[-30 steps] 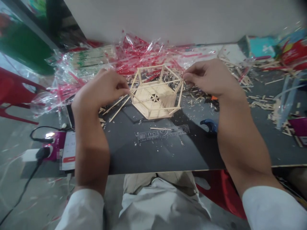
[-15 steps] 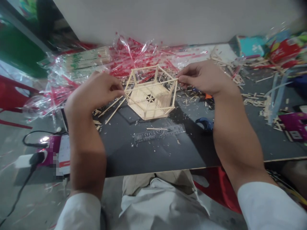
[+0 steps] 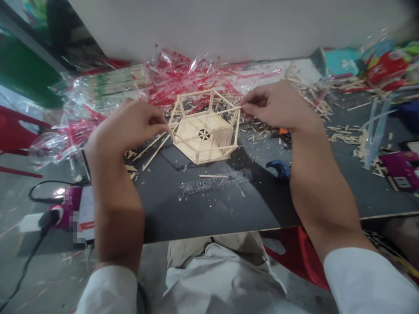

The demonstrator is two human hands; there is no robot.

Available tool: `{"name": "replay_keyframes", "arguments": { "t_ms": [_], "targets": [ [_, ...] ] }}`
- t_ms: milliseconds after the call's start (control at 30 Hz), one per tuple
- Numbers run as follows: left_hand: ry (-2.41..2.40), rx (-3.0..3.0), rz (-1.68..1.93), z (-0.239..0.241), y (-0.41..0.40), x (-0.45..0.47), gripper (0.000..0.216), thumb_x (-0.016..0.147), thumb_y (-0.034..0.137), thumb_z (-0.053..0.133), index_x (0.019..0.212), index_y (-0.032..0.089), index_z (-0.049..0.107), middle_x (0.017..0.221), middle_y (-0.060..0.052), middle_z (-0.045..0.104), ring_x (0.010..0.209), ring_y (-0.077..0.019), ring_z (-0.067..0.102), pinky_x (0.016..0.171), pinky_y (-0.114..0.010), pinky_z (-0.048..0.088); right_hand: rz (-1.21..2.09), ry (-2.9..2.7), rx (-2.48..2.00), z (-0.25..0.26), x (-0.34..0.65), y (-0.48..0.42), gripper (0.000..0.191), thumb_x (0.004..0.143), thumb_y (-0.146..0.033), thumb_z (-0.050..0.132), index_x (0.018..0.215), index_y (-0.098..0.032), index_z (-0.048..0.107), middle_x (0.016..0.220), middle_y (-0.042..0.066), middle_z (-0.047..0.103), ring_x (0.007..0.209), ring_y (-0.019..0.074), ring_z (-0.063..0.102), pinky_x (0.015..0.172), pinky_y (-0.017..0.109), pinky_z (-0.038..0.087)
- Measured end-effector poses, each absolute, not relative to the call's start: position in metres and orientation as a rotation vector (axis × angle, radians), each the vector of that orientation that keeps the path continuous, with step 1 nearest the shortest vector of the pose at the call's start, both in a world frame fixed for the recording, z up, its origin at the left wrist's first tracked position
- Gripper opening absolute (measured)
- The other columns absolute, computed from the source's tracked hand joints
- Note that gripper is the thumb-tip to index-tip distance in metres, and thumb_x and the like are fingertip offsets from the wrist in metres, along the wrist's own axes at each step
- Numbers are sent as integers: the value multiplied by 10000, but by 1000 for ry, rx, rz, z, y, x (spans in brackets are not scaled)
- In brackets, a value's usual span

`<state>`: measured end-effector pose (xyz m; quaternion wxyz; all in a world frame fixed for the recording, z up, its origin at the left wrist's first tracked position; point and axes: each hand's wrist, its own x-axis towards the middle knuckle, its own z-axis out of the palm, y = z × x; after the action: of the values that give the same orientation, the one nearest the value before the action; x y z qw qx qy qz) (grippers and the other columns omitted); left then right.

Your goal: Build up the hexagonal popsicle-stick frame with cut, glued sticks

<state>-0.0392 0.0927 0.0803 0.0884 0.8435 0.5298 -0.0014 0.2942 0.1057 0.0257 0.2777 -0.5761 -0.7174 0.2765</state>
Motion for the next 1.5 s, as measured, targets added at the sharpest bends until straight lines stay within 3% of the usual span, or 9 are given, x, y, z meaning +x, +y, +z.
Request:
{"name": "replay_keyframes", "arguments": {
  "t_ms": [200,533,733,1033,1200,1300,1500],
  "targets": [
    [1581,2544,32,78,94,-40,232,912,309,641,891,137,795,703,-1,687,704,-115,536,874,-306,411,571,-2068,-1411,22,300,111,60,893,-251,786,873,-223,736,778,32,732,784,191,675,922,429,564],
    [1663,2531,3,76,96,-35,109,887,235,749,842,156,809,628,46,638,663,-88,535,828,-270,370,589,-2002,-1301,-1,307,125,62,850,-207,792,856,-242,741,751,3,744,673,163,662,699,359,570],
    [1653,2499,-34,80,94,-38,105,923,231,732,886,172,809,663,49,662,673,-101,563,812,-278,383,651,-1963,-1287,-1,308,125,90,837,-146,764,846,-235,754,720,-3,718,664,148,642,673,339,550],
    [1756,2219,184,93,81,-56,245,763,185,664,991,174,753,920,-27,771,862,-170,702,866,-291,503,623,-1990,-1284,0,309,122,42,869,-198,737,901,-220,751,779,7,740,693,130,610,711,316,513],
    [1695,2324,396,98,62,-52,181,776,286,628,866,193,753,827,-11,776,788,-168,665,944,-355,502,537,-1996,-1246,7,312,117,53,871,-250,751,907,-213,741,757,6,744,701,126,596,706,309,499],
    [1743,2344,507,101,50,-45,177,809,303,644,860,183,764,822,-35,776,764,-177,654,891,-374,507,446,-2011,-1217,21,309,103,31,865,-249,731,884,-228,744,770,8,757,703,145,628,719,334,529],
    [1709,2472,581,89,7,-37,105,881,204,635,858,226,735,855,3,780,791,-181,698,883,-355,521,358,-2017,-1230,37,299,51,69,862,-260,688,857,-269,756,794,-2,772,716,200,706,736,392,596]
  ]
}}
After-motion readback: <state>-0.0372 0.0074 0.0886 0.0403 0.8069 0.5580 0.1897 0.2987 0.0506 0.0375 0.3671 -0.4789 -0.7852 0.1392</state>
